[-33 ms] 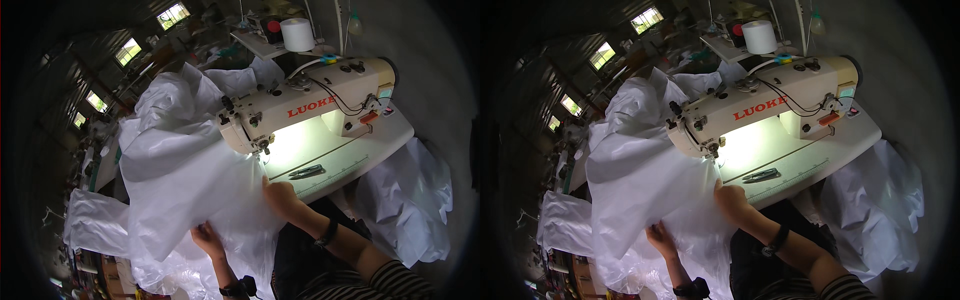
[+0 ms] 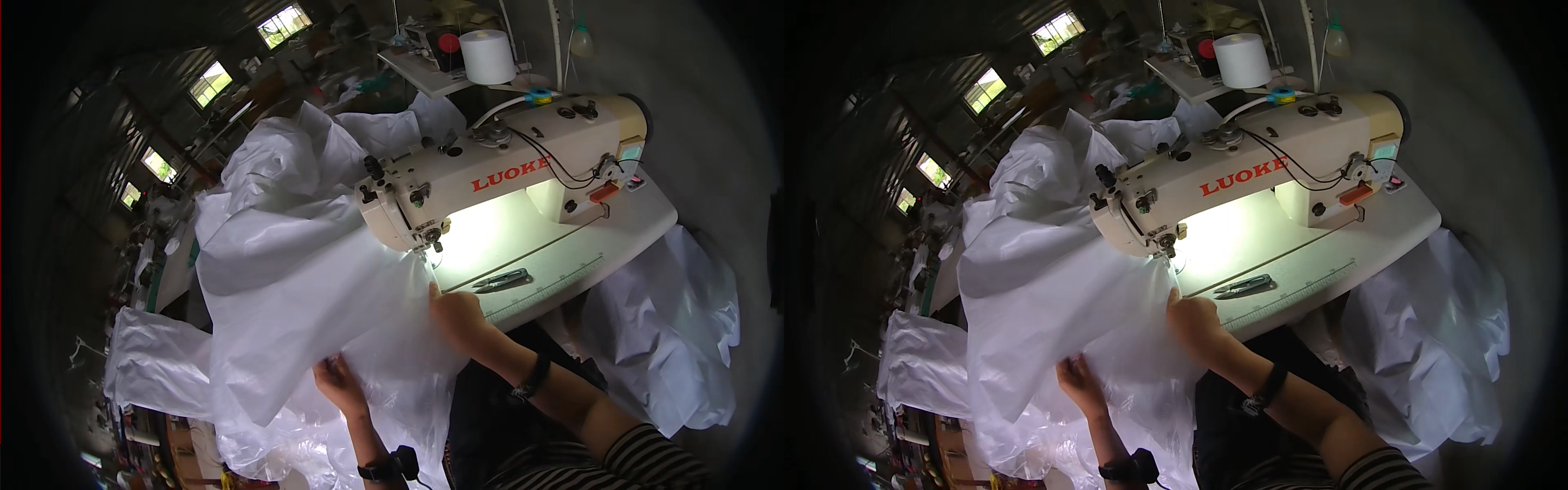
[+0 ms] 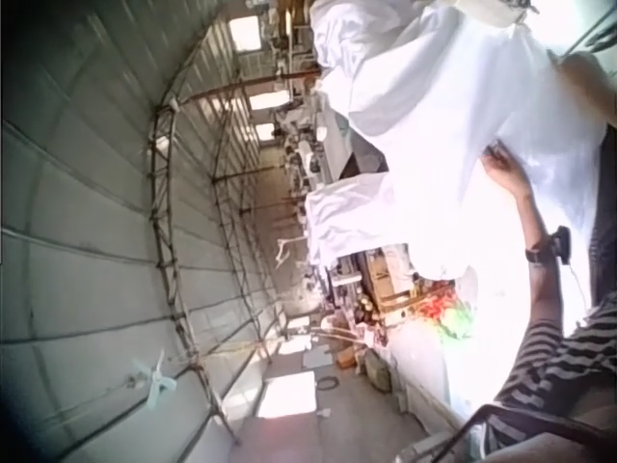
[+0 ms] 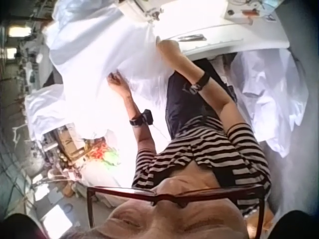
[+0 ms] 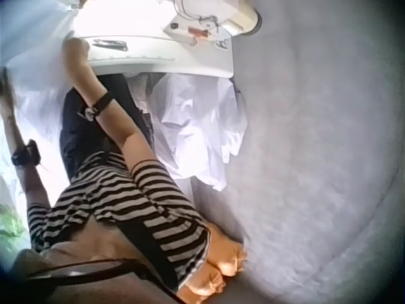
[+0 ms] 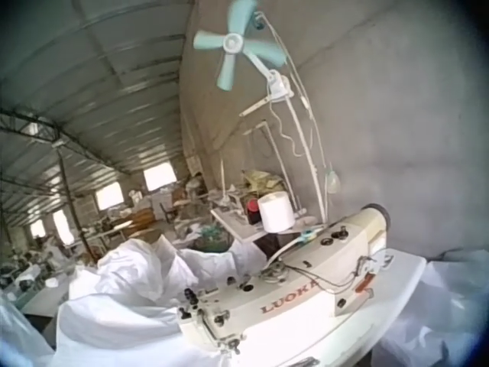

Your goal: Sewing together large white plastic sheets using an industrial sewing machine.

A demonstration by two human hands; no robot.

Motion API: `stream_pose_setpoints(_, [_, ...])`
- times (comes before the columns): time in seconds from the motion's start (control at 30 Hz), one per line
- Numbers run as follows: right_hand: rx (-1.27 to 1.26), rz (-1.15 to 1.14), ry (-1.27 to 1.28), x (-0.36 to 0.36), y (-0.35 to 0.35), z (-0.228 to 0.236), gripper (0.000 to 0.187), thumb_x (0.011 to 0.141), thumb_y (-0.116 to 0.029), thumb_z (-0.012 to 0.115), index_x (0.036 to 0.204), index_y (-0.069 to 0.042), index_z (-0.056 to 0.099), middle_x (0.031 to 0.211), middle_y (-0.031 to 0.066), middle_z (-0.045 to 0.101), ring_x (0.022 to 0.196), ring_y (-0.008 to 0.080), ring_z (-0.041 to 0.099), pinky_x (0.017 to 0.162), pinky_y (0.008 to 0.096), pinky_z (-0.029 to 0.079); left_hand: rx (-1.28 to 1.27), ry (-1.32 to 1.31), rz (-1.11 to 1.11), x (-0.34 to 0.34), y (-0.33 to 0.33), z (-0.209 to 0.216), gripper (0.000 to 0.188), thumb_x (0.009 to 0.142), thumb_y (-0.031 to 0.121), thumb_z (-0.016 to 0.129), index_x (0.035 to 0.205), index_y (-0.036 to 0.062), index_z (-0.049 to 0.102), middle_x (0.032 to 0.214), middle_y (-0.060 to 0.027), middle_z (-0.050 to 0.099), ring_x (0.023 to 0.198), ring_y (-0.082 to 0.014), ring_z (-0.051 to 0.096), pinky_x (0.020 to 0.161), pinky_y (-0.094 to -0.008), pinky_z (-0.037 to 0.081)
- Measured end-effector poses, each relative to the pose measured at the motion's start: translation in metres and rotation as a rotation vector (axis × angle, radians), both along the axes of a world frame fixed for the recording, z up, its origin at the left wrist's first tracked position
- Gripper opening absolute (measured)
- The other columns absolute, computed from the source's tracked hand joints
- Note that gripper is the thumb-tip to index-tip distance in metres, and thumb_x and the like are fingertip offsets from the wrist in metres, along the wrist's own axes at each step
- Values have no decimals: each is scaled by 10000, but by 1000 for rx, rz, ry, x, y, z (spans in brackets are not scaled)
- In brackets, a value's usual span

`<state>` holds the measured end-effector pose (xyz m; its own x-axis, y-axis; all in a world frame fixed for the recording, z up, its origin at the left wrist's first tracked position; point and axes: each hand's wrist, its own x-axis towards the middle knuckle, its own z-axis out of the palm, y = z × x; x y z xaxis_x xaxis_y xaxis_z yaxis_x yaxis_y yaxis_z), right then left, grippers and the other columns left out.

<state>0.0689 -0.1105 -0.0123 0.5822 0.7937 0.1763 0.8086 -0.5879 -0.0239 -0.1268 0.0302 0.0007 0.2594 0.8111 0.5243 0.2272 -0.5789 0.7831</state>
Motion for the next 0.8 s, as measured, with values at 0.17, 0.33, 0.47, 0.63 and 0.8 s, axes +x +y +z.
stream_pose_setpoints(0.17, [-46,3,-32,20,13,1,577,823,-109,608,1381,0,509,621,-3,640,558,162,653,484,308,489,96,149,-23,19,12,-7,208,930,46,584,1078,-92,632,1024,-210,692,921,-324,641,842,-391,483])
stream_pose_setpoints(0.33, [-49,-4,-22,13,5,-4,506,859,-95,597,1353,2,540,641,-10,666,548,174,655,449,302,468,127,212,-2,19,23,-33,213,914,68,610,1091,-37,667,1024,-158,711,960,-328,667,816,-398,512])
stream_pose_setpoints(0.47, [-21,-16,16,13,6,-6,550,842,-90,584,1382,-14,514,610,4,640,526,182,642,453,317,472,168,402,165,24,34,-42,199,910,100,610,1026,-56,654,964,-203,693,856,-379,633,764,-438,488])
stream_pose_setpoints(0.63, [-57,-27,-3,19,10,-1,523,858,-90,569,1376,-29,529,613,8,644,528,200,645,474,329,484,71,289,0,17,4,-13,205,878,84,635,1040,-40,643,1016,-213,671,921,-397,615,784,-458,477])
stream_pose_setpoints(0.8, [296,106,496,6,-33,11,493,909,-116,566,1372,32,483,664,62,663,558,230,661,518,345,521,380,397,-124,-1,-104,-18,609,782,97,749,1328,12,493,1276,-206,558,1145,-392,539,960,-467,440])
